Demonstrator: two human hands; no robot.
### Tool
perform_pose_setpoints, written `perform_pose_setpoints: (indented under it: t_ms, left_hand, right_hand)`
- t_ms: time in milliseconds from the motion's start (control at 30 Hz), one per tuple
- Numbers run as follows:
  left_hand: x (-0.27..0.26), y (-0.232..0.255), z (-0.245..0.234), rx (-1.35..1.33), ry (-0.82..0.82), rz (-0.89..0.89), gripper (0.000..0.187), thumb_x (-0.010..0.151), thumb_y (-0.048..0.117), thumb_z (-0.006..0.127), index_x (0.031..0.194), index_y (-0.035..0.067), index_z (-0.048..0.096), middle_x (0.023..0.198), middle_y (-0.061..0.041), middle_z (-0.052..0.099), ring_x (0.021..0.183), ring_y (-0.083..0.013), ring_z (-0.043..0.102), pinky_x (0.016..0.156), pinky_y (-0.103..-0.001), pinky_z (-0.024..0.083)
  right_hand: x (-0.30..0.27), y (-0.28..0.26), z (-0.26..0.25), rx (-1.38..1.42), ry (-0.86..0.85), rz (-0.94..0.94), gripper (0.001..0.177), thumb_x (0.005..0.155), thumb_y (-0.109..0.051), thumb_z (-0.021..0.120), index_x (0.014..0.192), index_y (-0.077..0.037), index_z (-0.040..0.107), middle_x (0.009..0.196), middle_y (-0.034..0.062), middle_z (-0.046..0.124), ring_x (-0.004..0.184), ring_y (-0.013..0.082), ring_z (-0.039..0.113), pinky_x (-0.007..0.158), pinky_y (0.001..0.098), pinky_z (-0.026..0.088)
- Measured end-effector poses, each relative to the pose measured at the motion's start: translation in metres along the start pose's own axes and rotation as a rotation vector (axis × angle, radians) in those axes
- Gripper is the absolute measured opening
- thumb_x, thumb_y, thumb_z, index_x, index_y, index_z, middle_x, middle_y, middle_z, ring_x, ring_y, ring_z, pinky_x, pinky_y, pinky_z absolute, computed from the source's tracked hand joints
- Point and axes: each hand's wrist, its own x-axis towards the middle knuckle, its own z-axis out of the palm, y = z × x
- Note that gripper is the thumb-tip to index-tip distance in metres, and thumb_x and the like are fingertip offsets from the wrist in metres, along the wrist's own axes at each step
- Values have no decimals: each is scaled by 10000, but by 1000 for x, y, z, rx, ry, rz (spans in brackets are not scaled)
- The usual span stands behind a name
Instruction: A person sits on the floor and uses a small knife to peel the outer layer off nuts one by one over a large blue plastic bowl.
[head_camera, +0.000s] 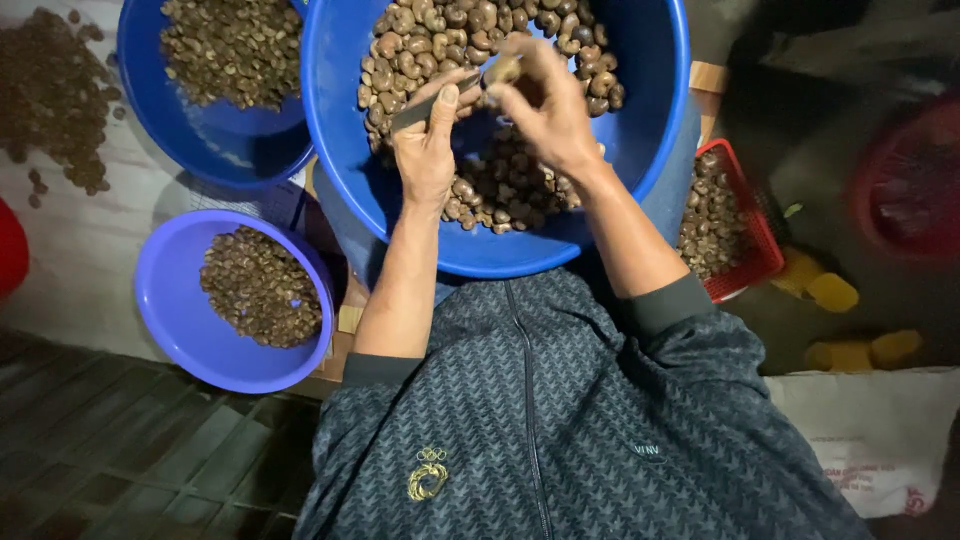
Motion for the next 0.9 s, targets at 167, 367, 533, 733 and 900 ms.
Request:
perform_pose_setpoints:
  t_ms: [167,367,533,733,900]
  left_hand:
    - [-2,-15,-5,142,71,-46,263,1041,232,614,1228,62,684,1004,-132,789,948,-218,788,784,-294,644]
    - [0,-28,-4,211,52,1,235,1041,235,606,1200,91,703,971,-103,808,863,-208,813,709,-287,665]
    - [-3,-26,-4,230,32,-2,252,1046,255,600,1206,83,692,951,-96,814,844,-207,829,692,-280,672]
    - [-2,-28,-6,206,14,-5,246,1047,247,602,1210,82,684,1039,-96,806,876,-209,832,699,-285,681]
    - [-3,-26,-4,181,20,-70,239,1033,225,617,1192,65,692,1017,-86,794,874,-192,821,706,-259,624]
  right_hand:
    - [-27,-43,-40,-233,318,-95,416,999,112,661,1324,-97,507,1073,101,623,869,199,620,790,316,589]
    - [-110,-5,-126,-371,573,-13,394,1057,117,591,1392,-54,473,1160,119,537,996,203,510,906,309,440]
    - [-189,67,-164,-573,596,239,324,1012,38,643,1311,-1,526,1014,82,588,871,166,532,801,281,479]
    - [-246,115,-196,-814,500,595,361,982,-130,695,1300,-18,564,1024,98,662,862,228,619,798,347,522]
    - [-191,52,-178,-963,398,525,377,1022,-63,692,1371,18,575,996,151,727,811,269,690,725,421,568]
